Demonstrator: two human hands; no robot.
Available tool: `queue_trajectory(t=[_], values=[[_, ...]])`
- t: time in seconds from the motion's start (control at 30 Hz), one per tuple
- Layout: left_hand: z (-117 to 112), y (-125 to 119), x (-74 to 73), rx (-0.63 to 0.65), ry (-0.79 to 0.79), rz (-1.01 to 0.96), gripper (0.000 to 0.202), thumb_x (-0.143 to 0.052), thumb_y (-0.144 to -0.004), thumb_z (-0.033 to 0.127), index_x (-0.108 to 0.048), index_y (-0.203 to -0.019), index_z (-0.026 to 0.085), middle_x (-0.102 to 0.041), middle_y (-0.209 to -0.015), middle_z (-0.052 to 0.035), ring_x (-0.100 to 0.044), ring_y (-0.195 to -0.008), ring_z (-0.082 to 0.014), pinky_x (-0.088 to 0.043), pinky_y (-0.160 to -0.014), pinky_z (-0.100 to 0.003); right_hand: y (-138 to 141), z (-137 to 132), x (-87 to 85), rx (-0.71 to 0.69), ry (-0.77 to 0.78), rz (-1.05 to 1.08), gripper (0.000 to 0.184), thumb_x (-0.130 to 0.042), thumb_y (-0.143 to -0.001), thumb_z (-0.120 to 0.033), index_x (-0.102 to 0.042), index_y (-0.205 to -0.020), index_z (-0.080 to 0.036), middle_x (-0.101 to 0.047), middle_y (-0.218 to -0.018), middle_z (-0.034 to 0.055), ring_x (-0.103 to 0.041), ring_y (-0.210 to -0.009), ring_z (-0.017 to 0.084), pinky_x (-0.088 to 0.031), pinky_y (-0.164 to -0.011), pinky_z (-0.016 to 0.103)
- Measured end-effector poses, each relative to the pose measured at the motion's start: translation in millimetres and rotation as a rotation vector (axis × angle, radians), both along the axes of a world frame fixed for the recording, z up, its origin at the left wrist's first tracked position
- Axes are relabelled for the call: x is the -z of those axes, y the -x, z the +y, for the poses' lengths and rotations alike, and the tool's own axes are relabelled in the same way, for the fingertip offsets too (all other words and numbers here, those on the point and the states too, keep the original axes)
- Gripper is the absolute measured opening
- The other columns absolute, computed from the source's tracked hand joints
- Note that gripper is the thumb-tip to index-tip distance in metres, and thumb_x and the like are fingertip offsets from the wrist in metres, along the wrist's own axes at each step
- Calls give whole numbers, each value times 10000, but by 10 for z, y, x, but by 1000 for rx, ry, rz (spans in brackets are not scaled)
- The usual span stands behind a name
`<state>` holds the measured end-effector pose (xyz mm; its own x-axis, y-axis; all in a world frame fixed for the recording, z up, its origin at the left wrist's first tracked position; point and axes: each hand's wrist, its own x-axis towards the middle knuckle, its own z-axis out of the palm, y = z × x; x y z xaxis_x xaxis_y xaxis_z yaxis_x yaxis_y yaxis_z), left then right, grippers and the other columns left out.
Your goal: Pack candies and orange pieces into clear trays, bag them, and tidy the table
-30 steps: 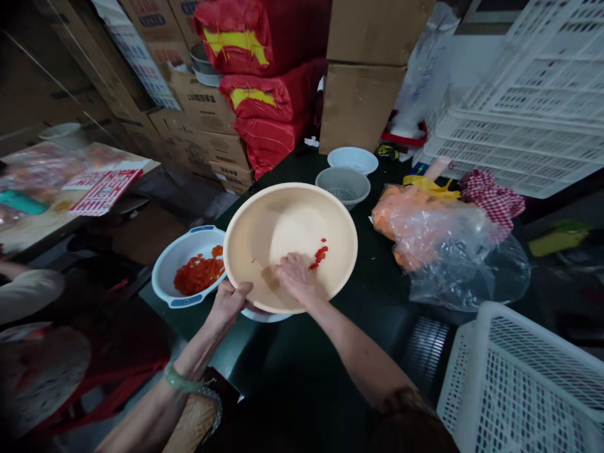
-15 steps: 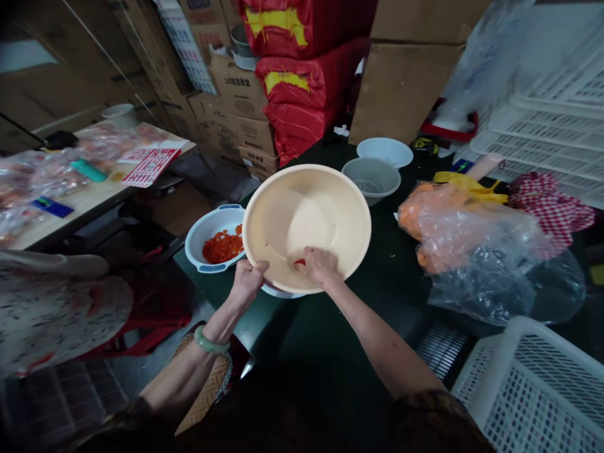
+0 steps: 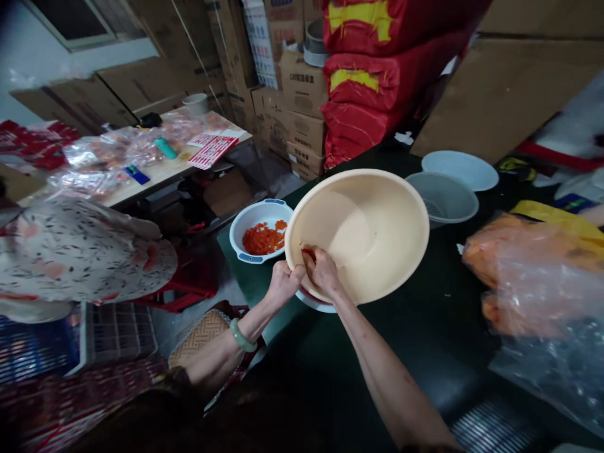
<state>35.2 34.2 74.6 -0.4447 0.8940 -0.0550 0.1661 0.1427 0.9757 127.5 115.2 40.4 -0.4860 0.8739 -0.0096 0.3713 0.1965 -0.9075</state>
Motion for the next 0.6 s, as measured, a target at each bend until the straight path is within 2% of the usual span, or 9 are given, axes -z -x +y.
queue_trajectory(t=[0.1, 0.17, 0.23, 0.33, 0.4, 0.47, 0.53, 0.6], values=[[48, 222, -120, -64, -25, 115, 265, -464, -654, 229, -305, -444, 200, -307, -406, 36, -265, -376, -64, -195, -385, -217, 494, 91, -136, 77, -14, 26, 306, -443, -860, -405, -604, -1020, -200, -673, -884, 30, -604, -805, 166, -473, -738, 278], [75, 469, -198, -136, -53, 213, 278, -464, -660, 225, -288, -446, 205, -311, -411, 31, -276, -389, -71, -202, -403, -221, 911, 192, -234, 48, -32, 42, 304, -418, -870, -414, -602, -981, -199, -661, -835, 8, -593, -760, 153, -466, -697, 256], [104, 805, -254, -224, -74, 327, 279, -481, -657, 215, -303, -443, 203, -332, -423, 24, -303, -416, -82, -227, -432, -223, 1321, 287, -321, -59, -84, 21, 286, -399, -883, -388, -598, -959, -198, -656, -828, -2, -587, -746, 142, -458, -688, 240], [160, 1438, -311, -421, -43, 533, 258, -521, -667, 217, -365, -462, 193, -375, -447, 17, -332, -456, -96, -241, -474, -231, 1761, 339, -375, -286, -194, -172, 273, -374, -907, -340, -591, -997, -202, -667, -924, 33, -603, -852, 158, -457, -764, 256], [193, 1863, -348, -561, 1, 691, 266, -537, -680, 218, -373, -472, 187, -382, -459, 17, -332, -463, -93, -230, -492, -240, 1892, 293, -330, -383, -214, -330, 247, -442, -883, -321, -601, -1022, -192, -661, -1002, 92, -611, -940, 214, -463, -807, 319], [207, 2199, -381, -630, 42, 770, 317, -541, -690, 207, -336, -448, 186, -338, -438, 30, -309, -448, -84, -216, -492, -245, 1906, 215, -236, -400, -181, -436, 274, -554, -818, -282, -604, -1064, -174, -635, -1071, 157, -619, -964, 282, -478, -799, 396], [209, 2398, -396, -663, 62, 731, 370, -545, -692, 198, -297, -418, 189, -268, -410, 47, -268, -428, -76, -217, -474, -238, 1835, 162, -140, -363, -159, -488, 374, -596, -789, -260, -571, -1153, -178, -605, -1138, 178, -616, -988, 304, -486, -808, 436], [230, 2452, -388, -691, 47, 594, 358, -565, -675, 194, -314, -420, 183, -249, -408, 57, -256, -422, -74, -236, -448, -224, 1695, 187, -90, -272, -110, -387, 395, -565, -827, -291, -534, -1209, -199, -617, -1134, 133, -609, -1018, 265, -484, -860, 412]])
